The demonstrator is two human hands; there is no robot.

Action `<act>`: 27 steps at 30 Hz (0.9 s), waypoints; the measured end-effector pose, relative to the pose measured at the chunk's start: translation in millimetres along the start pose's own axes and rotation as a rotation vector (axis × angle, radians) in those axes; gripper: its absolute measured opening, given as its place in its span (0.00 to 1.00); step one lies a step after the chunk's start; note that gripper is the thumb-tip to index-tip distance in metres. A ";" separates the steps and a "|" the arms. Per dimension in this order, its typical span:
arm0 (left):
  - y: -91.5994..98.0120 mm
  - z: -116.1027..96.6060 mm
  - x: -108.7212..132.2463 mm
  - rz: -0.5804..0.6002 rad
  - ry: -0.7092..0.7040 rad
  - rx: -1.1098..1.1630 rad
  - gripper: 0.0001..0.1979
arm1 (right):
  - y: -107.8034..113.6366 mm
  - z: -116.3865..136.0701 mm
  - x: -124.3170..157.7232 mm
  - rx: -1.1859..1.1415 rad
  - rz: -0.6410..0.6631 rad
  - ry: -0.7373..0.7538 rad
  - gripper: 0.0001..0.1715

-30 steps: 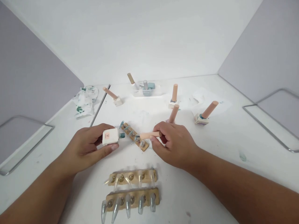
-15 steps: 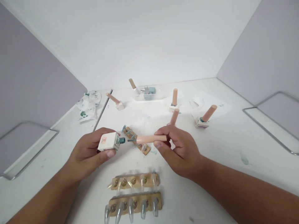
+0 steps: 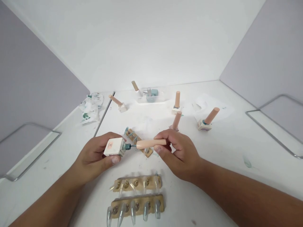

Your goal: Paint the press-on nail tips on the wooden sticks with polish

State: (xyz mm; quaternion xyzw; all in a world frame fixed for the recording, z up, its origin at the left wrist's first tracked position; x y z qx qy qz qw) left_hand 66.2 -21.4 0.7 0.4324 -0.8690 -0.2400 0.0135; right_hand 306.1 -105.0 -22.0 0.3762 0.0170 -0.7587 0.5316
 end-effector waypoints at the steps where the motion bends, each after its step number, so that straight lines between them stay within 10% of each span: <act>1: -1.0 -0.5 -0.2 0.013 -0.007 -0.003 0.10 | -1.0 0.7 -1.4 0.000 0.015 0.019 0.04; 27: 10.4 -0.6 -3.3 -0.054 -0.048 -0.120 0.05 | -4.2 -3.5 -15.2 0.278 0.095 0.144 0.04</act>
Point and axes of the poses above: each hand's wrist, its own x-axis away from the middle knuckle, its own y-axis out of the back of the hand, z = x × y, the point moved 1 cm from there along -x, towards the middle knuckle, and after that the axes turned 9 degrees about -z, right-handed, at the moved point
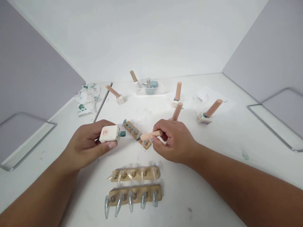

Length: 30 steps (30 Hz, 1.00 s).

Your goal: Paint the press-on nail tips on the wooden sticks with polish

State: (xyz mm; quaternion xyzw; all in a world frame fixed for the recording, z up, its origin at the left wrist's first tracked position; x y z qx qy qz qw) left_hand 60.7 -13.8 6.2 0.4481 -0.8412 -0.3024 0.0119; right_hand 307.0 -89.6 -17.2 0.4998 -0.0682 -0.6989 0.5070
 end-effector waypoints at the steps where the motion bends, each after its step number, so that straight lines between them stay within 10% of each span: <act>1: 0.3 0.0 0.1 -0.002 -0.006 -0.004 0.05 | -0.7 0.4 -0.2 0.014 -0.006 -0.001 0.04; 30: 0.9 1.4 1.6 -0.040 -0.089 -0.021 0.04 | 2.1 5.3 3.6 0.079 -0.083 0.002 0.03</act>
Point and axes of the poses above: each hand's wrist, its own x-axis away from the middle knuckle, its own y-axis out of the back of the hand, z = x × y, the point moved 1 cm from there along -x, towards the middle knuckle, and after that the axes turned 9 degrees about -z, right-handed, at the moved point
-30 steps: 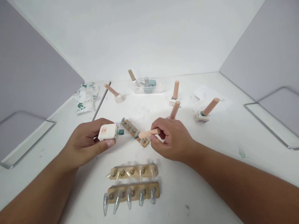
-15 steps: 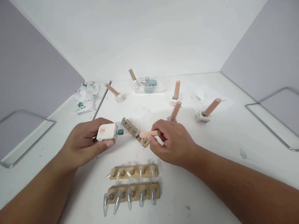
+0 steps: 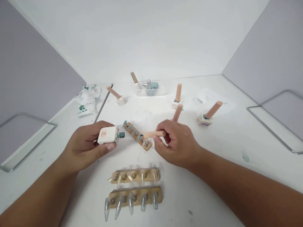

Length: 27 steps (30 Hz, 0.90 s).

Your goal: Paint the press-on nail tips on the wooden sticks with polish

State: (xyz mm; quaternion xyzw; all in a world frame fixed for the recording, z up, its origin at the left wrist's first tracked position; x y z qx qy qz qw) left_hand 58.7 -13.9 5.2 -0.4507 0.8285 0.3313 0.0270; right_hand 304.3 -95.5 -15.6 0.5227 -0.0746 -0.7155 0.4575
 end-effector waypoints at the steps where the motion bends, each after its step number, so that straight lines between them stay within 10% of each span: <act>1: -0.1 -0.4 0.0 0.000 -0.001 0.004 0.04 | 0.1 0.3 0.2 -0.015 0.005 0.019 0.03; 27: 0.2 0.9 0.0 0.010 0.047 -0.011 0.05 | 0.4 1.0 2.3 0.029 -0.051 0.039 0.02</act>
Point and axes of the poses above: each hand's wrist, its own x-axis away from the middle knuckle, its own y-axis out of the back of the hand, z = x × y, the point moved 1 cm from there along -x, towards the middle knuckle, and after that the axes turned 9 degrees about -z, right-handed, at the moved point
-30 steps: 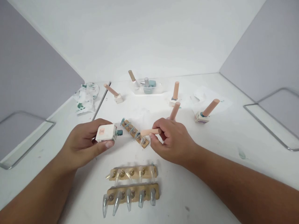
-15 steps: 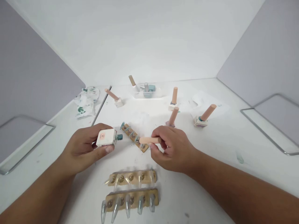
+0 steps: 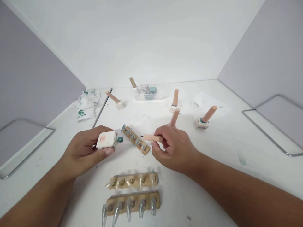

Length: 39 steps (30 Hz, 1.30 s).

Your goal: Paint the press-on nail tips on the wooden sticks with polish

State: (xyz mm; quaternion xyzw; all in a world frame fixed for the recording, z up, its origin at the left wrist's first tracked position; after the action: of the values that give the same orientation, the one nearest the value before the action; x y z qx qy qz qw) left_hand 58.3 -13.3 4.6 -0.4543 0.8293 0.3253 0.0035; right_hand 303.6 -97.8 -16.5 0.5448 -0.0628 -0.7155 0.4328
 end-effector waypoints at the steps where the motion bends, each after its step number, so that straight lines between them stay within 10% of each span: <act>1: 0.1 0.4 0.0 0.000 0.002 0.008 0.05 | 1.0 0.3 -0.8 0.003 -0.001 -0.009 0.02; 13: -0.6 0.2 3.2 -0.030 0.048 0.168 0.07 | 7.9 0.7 8.1 -0.365 -0.034 -0.264 0.03; 23: 6.6 23.3 -8.7 -0.361 0.219 0.480 0.14 | 2.5 -4.6 8.3 -0.457 0.016 -0.351 0.09; 31: 0.2 17.3 -9.6 -0.299 0.225 0.498 0.18 | 29.9 4.6 2.1 -0.440 -0.137 -0.275 0.09; 39: -6.3 -8.7 -1.5 -0.060 0.216 0.502 0.20 | 23.7 -1.1 16.1 -0.717 -0.121 -0.573 0.13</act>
State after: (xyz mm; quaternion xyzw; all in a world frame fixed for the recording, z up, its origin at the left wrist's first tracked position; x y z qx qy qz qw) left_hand 66.5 -19.3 8.5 -0.4956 0.8657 0.0591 0.0370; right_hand 317.0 -123.2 -15.3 0.1438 0.1034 -0.8378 0.5165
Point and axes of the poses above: each hand's wrist, its own x-axis away from the middle knuckle, its own y-axis out of the back of the hand, z = x × y, the point moved 1 cm from there along -x, towards the middle knuckle, and after that the axes turned 9 degrees about -z, right-handed, at the moved point
